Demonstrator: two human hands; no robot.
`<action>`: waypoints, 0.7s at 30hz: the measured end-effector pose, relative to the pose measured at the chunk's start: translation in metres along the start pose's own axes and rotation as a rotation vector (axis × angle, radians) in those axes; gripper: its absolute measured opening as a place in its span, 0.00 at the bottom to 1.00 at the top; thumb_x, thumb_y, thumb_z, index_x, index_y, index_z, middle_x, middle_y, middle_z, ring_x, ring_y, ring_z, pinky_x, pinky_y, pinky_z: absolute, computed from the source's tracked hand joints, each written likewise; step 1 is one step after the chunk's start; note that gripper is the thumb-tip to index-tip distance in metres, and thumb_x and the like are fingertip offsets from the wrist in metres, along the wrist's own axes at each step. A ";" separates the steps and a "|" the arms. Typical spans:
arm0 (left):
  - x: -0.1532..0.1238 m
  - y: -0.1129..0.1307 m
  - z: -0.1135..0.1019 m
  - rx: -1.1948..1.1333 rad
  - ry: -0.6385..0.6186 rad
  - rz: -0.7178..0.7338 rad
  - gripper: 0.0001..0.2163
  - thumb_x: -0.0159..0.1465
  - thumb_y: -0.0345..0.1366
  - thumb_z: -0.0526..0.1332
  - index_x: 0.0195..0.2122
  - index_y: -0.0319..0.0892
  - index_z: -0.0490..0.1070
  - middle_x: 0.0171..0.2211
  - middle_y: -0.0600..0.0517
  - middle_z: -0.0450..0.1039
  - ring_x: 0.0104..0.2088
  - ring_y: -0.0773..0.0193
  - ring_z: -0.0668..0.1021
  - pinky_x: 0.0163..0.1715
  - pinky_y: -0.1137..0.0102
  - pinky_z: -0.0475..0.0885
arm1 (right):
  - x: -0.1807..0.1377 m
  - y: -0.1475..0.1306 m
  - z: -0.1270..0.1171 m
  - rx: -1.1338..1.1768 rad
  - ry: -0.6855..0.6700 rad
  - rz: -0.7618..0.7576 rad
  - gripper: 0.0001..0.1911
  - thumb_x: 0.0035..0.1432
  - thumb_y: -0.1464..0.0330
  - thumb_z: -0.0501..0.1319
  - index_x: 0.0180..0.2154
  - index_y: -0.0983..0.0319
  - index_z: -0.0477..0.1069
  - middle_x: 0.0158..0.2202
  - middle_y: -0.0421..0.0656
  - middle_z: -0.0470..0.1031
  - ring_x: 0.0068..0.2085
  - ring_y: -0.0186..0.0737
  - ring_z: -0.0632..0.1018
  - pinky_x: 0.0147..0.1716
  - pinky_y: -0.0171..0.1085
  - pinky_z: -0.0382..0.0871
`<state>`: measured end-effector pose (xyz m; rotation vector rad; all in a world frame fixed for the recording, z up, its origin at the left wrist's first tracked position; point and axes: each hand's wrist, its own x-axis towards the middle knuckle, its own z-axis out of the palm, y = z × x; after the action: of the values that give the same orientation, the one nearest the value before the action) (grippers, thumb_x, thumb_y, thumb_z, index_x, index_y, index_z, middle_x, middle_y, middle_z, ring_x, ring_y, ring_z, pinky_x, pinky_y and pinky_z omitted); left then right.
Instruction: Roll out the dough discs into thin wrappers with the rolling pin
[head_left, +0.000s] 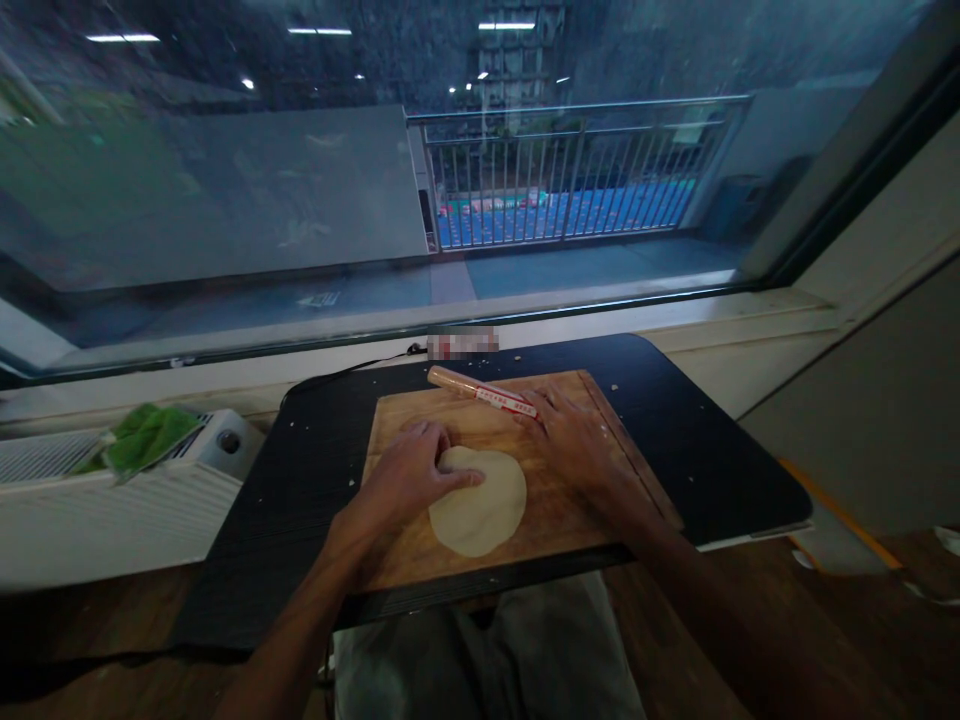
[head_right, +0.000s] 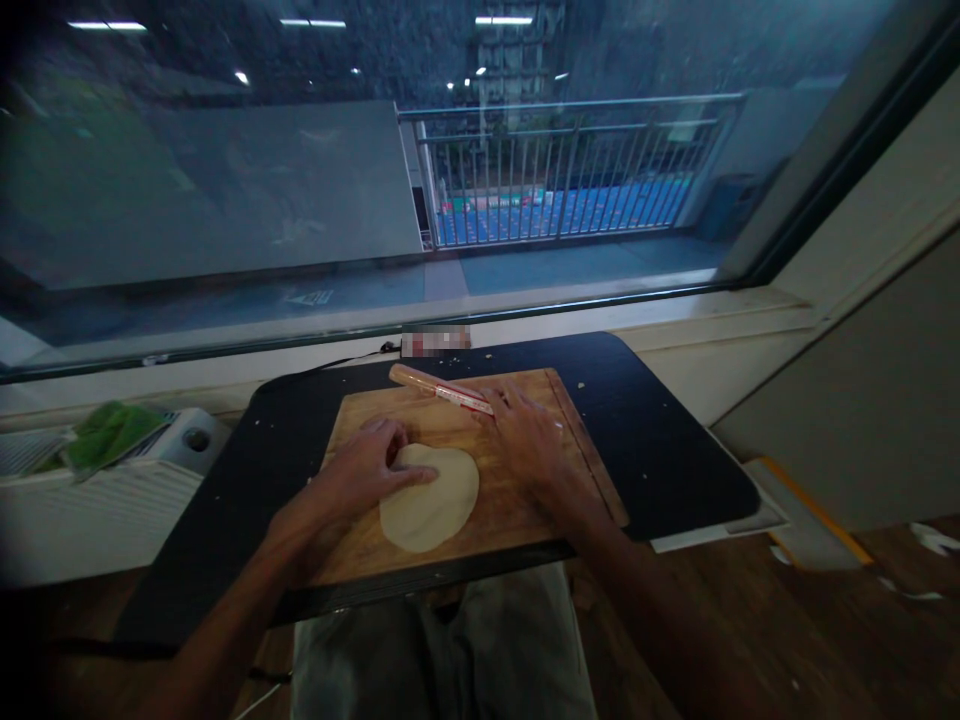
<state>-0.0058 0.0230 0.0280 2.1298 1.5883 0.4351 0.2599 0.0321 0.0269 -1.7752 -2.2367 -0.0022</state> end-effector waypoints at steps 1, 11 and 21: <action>0.000 -0.002 0.000 -0.032 0.005 -0.012 0.20 0.63 0.56 0.72 0.36 0.45 0.73 0.39 0.49 0.79 0.42 0.52 0.79 0.40 0.61 0.71 | 0.000 0.000 -0.001 0.007 0.000 -0.002 0.23 0.83 0.60 0.52 0.69 0.56 0.74 0.66 0.52 0.78 0.58 0.53 0.83 0.55 0.45 0.76; 0.005 0.003 -0.004 -0.182 0.082 -0.169 0.15 0.67 0.47 0.67 0.29 0.43 0.78 0.29 0.51 0.80 0.32 0.59 0.78 0.33 0.66 0.65 | 0.003 0.002 -0.009 0.033 0.027 -0.028 0.24 0.83 0.61 0.49 0.70 0.57 0.73 0.65 0.52 0.79 0.60 0.54 0.80 0.60 0.48 0.73; -0.017 0.000 -0.044 0.218 0.235 -0.310 0.18 0.74 0.49 0.59 0.32 0.45 0.80 0.32 0.48 0.82 0.34 0.55 0.80 0.33 0.66 0.63 | -0.020 -0.015 -0.029 0.034 -0.058 -0.127 0.18 0.82 0.61 0.55 0.63 0.56 0.78 0.60 0.50 0.81 0.57 0.51 0.81 0.54 0.45 0.75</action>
<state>-0.0325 0.0142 0.0659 1.9896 2.1469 0.4373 0.2563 0.0047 0.0532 -1.6334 -2.3723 0.0613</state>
